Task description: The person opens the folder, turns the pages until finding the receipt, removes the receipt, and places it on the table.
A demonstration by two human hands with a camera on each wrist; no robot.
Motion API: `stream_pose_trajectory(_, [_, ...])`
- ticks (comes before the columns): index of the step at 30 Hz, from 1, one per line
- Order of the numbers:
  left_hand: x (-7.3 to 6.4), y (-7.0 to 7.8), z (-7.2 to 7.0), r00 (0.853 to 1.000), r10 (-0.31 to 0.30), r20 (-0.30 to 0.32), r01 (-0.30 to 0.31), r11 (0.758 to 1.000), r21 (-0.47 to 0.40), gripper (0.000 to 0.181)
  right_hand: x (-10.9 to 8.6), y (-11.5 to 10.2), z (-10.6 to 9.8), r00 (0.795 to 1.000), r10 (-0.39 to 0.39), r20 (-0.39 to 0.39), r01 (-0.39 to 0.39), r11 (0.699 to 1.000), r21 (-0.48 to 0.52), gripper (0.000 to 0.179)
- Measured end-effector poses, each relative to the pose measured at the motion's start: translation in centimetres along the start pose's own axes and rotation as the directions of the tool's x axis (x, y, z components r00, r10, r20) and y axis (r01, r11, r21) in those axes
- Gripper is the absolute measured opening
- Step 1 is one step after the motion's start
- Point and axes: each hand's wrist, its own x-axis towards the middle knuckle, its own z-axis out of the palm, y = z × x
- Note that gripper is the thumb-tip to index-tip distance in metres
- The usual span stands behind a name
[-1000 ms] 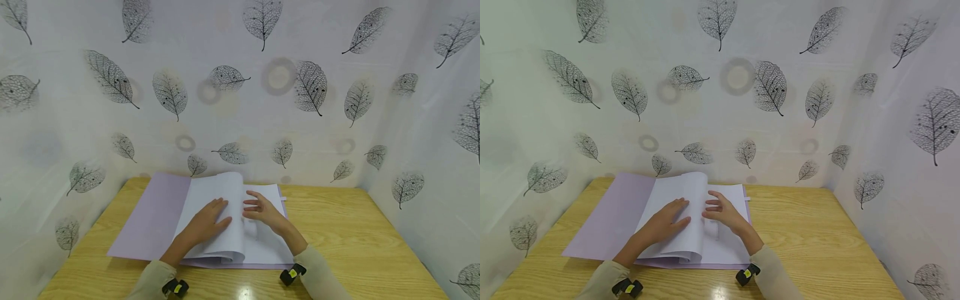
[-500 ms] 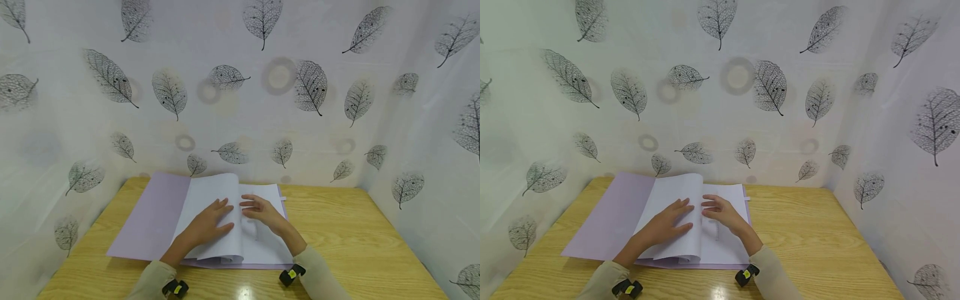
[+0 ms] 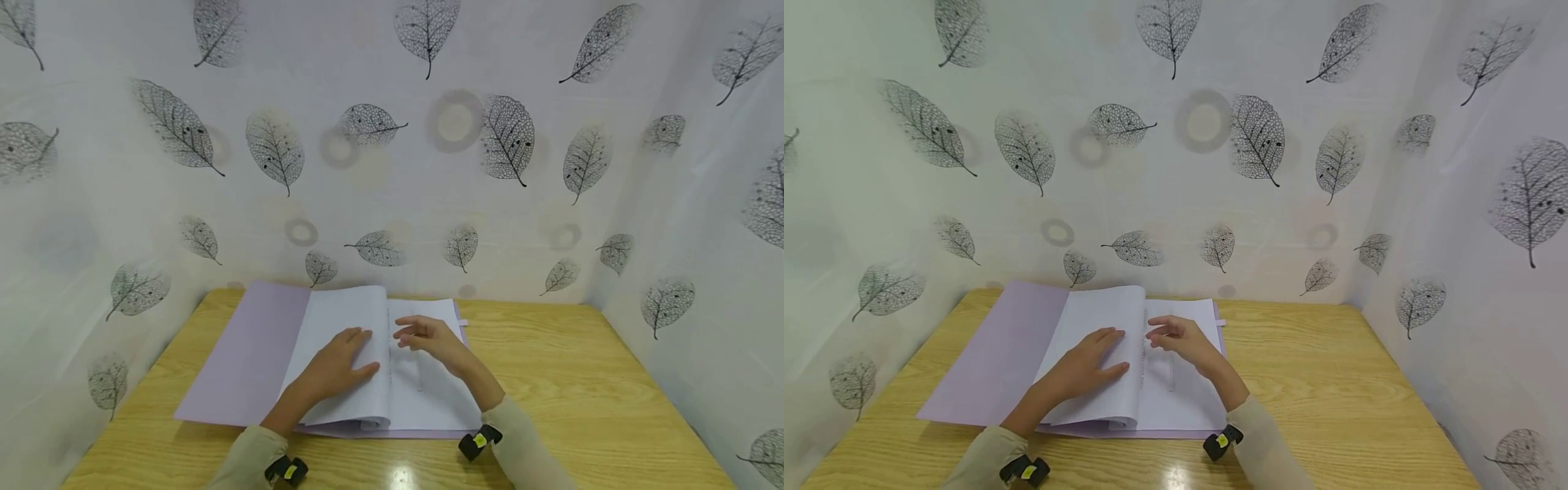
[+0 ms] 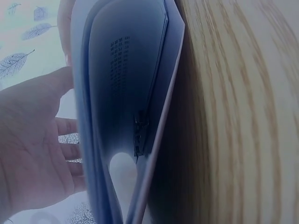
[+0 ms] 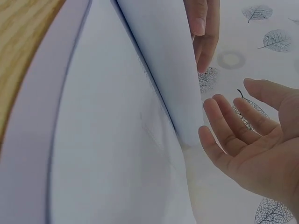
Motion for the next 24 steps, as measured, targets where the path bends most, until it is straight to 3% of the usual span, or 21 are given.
stream_pose_trajectory(13, [0.0,-0.3,0.1,0.996,-0.085,0.011,0.084,0.996,0.043,0.07,1.1,-1.4,-3.7,0.998,0.013,-0.063,-0.024,0.984,-0.174,0.037])
stream_pose_trajectory(19, [-0.1,-0.5,0.2,0.994,-0.11,0.013,0.109,0.993,0.044,0.073,1.9,-0.7,-5.0,0.998,-0.036,-0.055,0.02,0.963,-0.27,0.034])
stream_pose_trajectory(24, [0.0,-0.8,0.6,0.992,-0.128,0.018,0.127,0.991,0.05,0.074,2.3,0.0,-5.8,0.996,-0.05,-0.07,0.02,0.927,-0.374,0.034])
